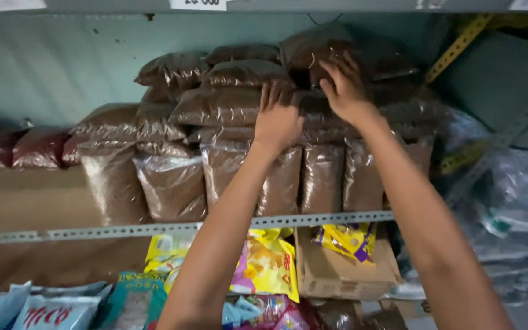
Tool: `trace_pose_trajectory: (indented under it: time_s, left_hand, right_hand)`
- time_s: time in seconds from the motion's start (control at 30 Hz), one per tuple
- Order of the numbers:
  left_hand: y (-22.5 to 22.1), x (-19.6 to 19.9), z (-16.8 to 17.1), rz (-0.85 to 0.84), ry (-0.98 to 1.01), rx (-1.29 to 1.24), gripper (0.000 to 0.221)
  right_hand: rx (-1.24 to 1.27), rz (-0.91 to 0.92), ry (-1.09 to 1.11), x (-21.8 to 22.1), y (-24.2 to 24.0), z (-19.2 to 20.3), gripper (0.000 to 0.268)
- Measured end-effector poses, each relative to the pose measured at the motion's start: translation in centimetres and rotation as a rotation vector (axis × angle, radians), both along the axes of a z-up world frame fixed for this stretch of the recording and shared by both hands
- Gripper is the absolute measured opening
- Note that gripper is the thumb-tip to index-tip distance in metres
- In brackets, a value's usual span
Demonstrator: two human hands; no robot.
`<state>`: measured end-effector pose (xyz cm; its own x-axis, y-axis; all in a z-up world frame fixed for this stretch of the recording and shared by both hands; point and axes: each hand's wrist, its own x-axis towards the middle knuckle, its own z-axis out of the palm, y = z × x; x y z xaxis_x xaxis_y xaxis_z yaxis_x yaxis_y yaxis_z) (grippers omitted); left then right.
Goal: The person organizes several bags of pet food and supplies on shelves in a store, moving items from the floor to the shelves and arranging them in rows.
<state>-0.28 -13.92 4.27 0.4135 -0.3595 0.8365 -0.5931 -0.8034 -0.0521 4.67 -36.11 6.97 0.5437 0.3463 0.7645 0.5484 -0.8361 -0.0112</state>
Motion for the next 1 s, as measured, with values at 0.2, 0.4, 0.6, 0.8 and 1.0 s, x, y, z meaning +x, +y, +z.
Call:
trace_pose_trajectory:
  time_s: [0.2,0.4,0.6,0.8,1.0]
  left_hand:
    - [2.8,-11.4,-1.0,0.066,0.427,0.122,0.046]
    - [5.4,-23.5,-6.8,0.014,0.57,-0.013,0.047]
    - [7.1,-35.8,-13.6,-0.098,0.557,-0.032,0.044]
    - [6.6,-37.8,-19.7,-0.253,0.826,0.0,0.046]
    - [1.3,-36.5,-25.4,-0.167,1.194,0.172,0.043]
  right_hand:
    - [0.005,-0.076,0.07,-15.6,3.1,-1.5,0.037]
    - [0.263,-0.002,0.235,-30.5,4.8,-6.4,0.035]
    - [0.198,0.099,0.232,-44.4,5.0,-12.6,0.02]
    - [0.107,0.143,0.278,-50.5,3.5,-18.6,0.014]
    - [0.121,-0.129,0.802,-52.7,2.1,-20.6,0.03]
